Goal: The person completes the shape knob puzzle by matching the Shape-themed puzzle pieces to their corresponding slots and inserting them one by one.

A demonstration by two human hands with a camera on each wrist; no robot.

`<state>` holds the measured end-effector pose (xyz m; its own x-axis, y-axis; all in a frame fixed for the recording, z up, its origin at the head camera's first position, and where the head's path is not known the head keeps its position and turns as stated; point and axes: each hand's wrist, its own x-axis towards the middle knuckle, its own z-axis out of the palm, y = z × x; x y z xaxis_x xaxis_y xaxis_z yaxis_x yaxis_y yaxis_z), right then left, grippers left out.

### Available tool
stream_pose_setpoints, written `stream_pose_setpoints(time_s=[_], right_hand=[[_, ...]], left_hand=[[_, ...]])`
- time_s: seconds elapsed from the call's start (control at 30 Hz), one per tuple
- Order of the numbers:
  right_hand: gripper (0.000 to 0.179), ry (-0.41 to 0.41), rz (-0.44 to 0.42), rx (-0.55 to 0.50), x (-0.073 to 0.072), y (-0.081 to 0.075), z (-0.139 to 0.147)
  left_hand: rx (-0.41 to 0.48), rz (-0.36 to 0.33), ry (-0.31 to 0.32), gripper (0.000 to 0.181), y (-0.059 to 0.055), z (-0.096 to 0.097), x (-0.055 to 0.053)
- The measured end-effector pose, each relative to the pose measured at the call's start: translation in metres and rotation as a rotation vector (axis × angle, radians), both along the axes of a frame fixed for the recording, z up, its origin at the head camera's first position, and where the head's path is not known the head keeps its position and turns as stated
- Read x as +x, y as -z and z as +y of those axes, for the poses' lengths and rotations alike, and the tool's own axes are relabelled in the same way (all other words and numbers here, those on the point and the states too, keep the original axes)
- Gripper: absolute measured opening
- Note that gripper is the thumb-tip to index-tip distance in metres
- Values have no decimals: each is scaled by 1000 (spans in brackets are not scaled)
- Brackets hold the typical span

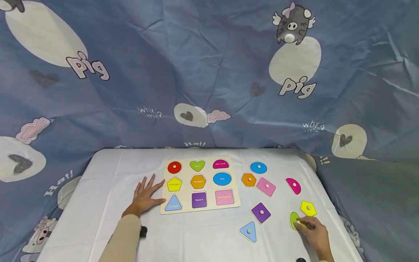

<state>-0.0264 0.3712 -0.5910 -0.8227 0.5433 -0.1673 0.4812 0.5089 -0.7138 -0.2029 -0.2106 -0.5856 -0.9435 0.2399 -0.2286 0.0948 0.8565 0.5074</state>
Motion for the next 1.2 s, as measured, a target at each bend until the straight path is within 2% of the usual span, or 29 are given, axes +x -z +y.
stream_pose_setpoints(time_s=[0.23,0.5,0.83,0.97,1.2], right_hand=[[35,19,31,15,0,1,-1],[26,58,42,19,1,3,-4],[32,76,106,15,4,6,-7],[30,96,124,22,6,5,-9],[28,70,134,24,3,-2,-17]], left_hand=[[-1,1,-11,82,2,-1,1],[1,-1,-2,81,1,-1,2],[3,4,-2,82,2,-1,1],[6,9,-1,81,2,-1,1],[-5,2,-10,82,2,-1,0]])
